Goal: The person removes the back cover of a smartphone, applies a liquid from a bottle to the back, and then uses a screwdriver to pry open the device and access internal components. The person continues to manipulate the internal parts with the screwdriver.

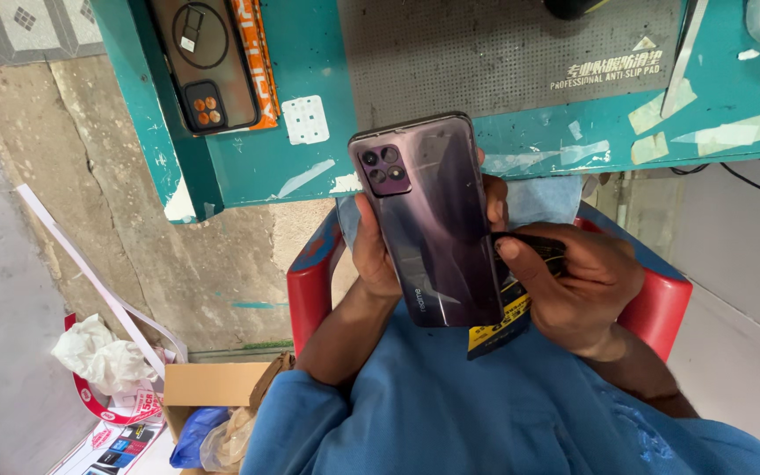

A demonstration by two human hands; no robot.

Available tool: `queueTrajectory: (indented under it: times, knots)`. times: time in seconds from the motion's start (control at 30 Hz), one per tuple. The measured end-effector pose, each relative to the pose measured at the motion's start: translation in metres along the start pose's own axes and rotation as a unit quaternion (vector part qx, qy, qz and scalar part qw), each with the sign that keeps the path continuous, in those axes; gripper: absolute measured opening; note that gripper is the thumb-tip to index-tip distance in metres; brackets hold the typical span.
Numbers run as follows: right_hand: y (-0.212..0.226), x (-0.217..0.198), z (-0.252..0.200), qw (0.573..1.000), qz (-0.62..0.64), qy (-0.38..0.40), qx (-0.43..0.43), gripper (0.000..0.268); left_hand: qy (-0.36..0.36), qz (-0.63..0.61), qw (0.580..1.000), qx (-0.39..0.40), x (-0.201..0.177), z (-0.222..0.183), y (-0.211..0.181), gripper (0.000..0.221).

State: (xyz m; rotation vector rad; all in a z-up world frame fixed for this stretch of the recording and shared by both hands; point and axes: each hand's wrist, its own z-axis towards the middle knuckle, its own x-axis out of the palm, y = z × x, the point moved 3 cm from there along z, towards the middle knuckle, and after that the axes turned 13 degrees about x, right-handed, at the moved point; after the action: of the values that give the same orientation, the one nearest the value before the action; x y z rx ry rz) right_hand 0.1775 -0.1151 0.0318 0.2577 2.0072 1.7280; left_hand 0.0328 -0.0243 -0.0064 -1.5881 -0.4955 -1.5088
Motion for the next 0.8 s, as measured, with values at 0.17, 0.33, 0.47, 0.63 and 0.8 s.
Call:
queueTrajectory:
  times: [0.17,0.33,0.47,0.63,0.8]
  knots:
    - [0.000,0.000,0.001,1.000,0.014,0.006,0.014,0.009,-0.012,0.000,1.000,0.011,0.000,-0.001,0.004,0.100]
    - [0.001,0.000,0.004,1.000,0.012,0.016,0.021,0.009,-0.001,0.011,0.999,0.036,-0.005,-0.002,0.004,0.098]
    - [0.005,-0.003,0.009,0.999,-0.037,0.036,0.007,0.011,0.018,0.022,0.999,0.025,-0.011,-0.003,0.000,0.099]
    - [0.009,-0.006,0.012,0.996,-0.085,0.027,-0.010,0.019,0.011,-0.005,1.000,0.014,-0.015,-0.006,0.001,0.099]
    - [0.010,-0.007,0.016,0.996,-0.087,0.033,-0.006,0.020,0.018,-0.029,0.999,0.022,-0.014,-0.003,0.003,0.097]
